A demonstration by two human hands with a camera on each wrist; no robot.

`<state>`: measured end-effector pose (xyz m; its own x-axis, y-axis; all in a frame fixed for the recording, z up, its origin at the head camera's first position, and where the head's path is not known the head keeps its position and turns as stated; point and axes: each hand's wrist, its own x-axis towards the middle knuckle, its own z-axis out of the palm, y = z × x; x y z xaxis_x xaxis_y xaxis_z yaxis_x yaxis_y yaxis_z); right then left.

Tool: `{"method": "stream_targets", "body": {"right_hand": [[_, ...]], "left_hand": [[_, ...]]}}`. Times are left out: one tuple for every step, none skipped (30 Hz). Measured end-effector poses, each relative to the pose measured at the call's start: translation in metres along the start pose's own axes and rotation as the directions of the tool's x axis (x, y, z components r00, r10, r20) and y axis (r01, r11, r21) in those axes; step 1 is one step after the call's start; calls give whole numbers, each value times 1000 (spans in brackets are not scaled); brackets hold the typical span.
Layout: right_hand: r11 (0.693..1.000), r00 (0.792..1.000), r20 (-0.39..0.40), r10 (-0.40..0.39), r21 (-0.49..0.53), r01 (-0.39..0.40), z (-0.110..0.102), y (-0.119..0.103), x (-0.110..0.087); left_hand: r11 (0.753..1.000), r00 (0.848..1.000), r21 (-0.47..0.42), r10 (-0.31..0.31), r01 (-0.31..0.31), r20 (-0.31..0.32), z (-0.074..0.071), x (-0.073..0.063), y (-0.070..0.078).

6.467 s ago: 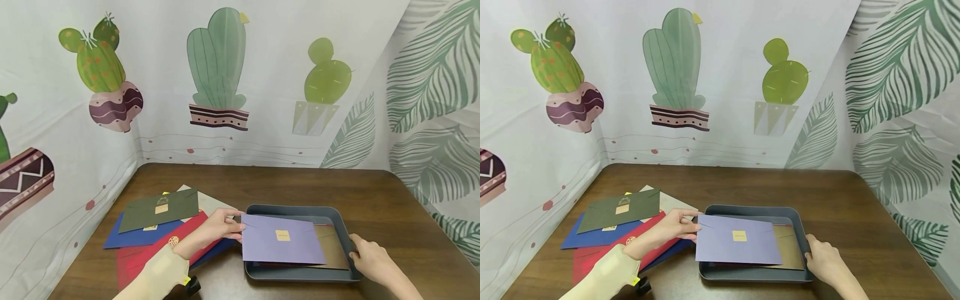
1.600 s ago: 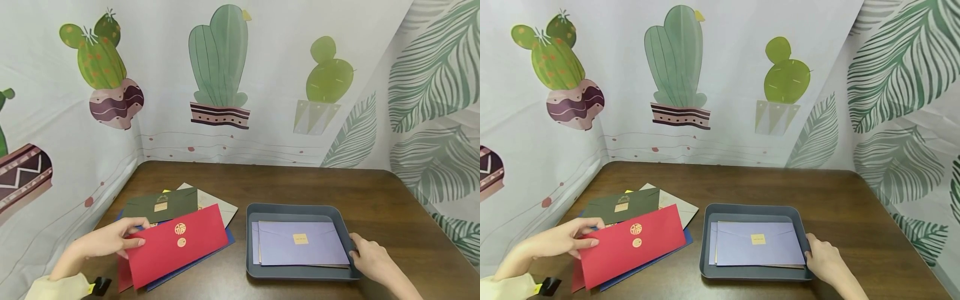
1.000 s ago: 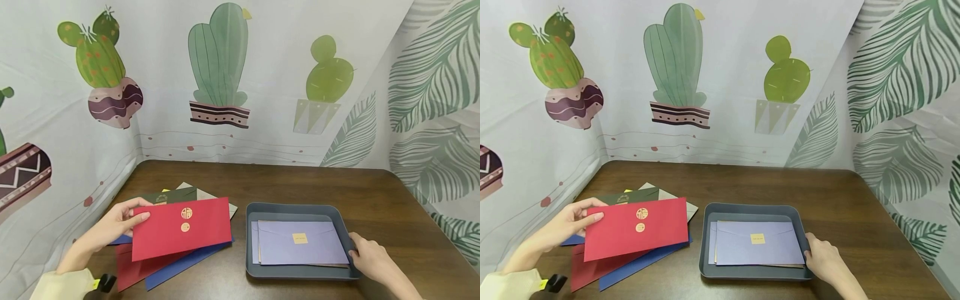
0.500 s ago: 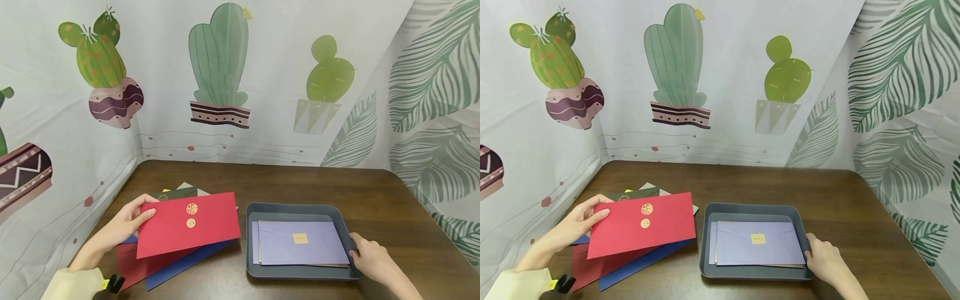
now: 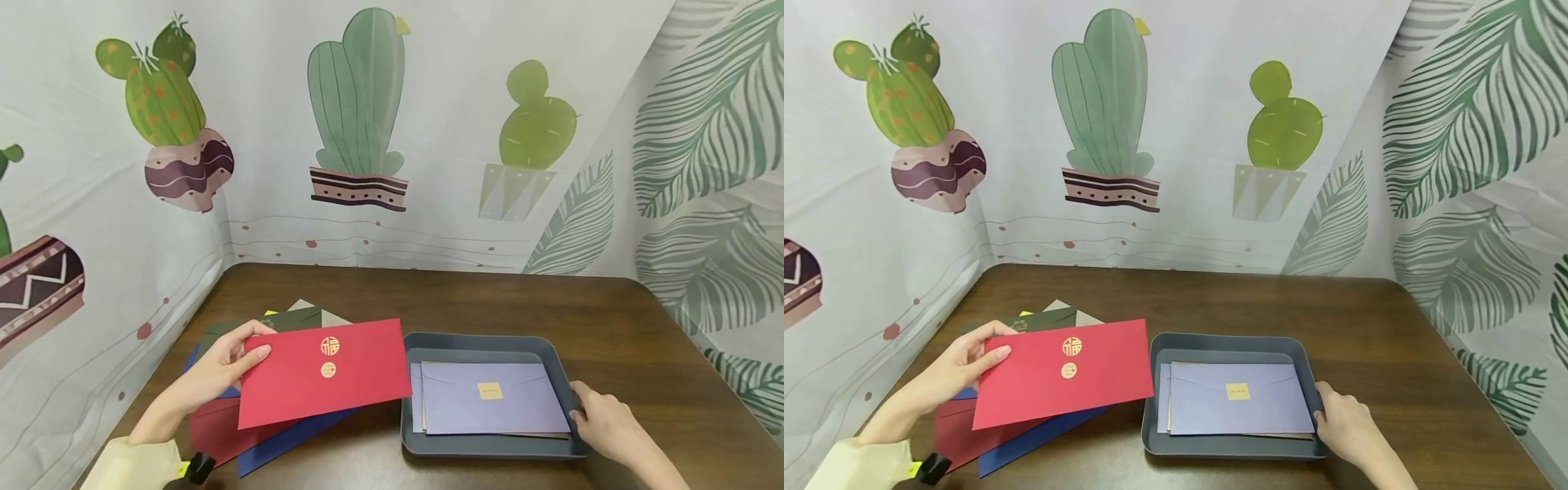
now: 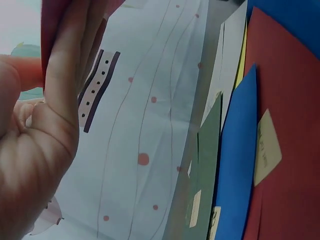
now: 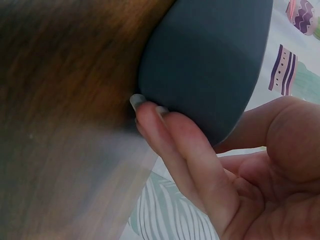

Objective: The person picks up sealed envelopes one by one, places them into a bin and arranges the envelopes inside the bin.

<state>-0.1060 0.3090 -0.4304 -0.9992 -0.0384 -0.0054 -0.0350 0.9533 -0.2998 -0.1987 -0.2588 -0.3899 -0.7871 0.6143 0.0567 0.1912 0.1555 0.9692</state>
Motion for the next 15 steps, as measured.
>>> {"method": "stream_targets", "body": {"right_hand": [[1000, 1000, -1, 0, -1, 0, 0, 0, 0], [1000, 1000, -2, -1, -2, 1, 0, 0, 0], [1000, 1000, -3, -1, -2, 1, 0, 0, 0], [1000, 1000, -5, -2, -3, 2, 0, 0, 0], [1000, 1000, -4, -2, -3, 2, 0, 0, 0], [1000, 1000, -2, -1, -3, 1, 0, 0, 0], [1000, 1000, 0, 0, -2, 0, 0, 0, 0], [1000, 1000, 2, 0, -2, 0, 0, 0, 0], [1000, 1000, 4, 1, -2, -1, 0, 0, 0], [1000, 1000, 5, 2, -2, -2, -1, 0, 0], [1000, 1000, 6, 2, -2, -2, -1, 0, 0], [1000, 1000, 6, 3, -2, -3, -1, -1, 0], [1000, 1000, 5, 3, -3, -3, -1, -1, 0], [1000, 1000, 4, 3, -4, -3, -1, -1, 0], [1000, 1000, 2, 3, -5, -3, -1, -1, -1]], "left_hand": [[1000, 1000, -10, 2, -2, 2, 1, 1, 0], [1000, 1000, -22, 0, 0, 3, 2, 1, -1], [999, 1000, -33, 0, 0, 5, 4, 2, -1], [999, 1000, -44, -1, 1, 9, 5, 3, -2], [999, 1000, -51, 4, -3, 11, 6, 4, -3], [998, 1000, -58, 5, -4, 14, 7, 5, -3], [998, 1000, -66, 6, -5, 17, 9, 6, -3], [997, 1000, -75, 6, -4, 19, 10, 7, -4], [997, 1000, -80, 9, -7, 22, 11, 9, -4], [996, 1000, -85, 12, -9, 26, 12, 10, -4], [996, 999, -90, 16, -13, 32, 14, 12, -4], [995, 999, -97, 15, -11, 38, 15, 13, -5], [995, 999, -102, 16, -12, 43, 16, 15, -5], [994, 999, -105, 16, -11, 48, 17, 16, -6], [994, 998, -106, 18, -13, 53, 18, 18, -6]]}}
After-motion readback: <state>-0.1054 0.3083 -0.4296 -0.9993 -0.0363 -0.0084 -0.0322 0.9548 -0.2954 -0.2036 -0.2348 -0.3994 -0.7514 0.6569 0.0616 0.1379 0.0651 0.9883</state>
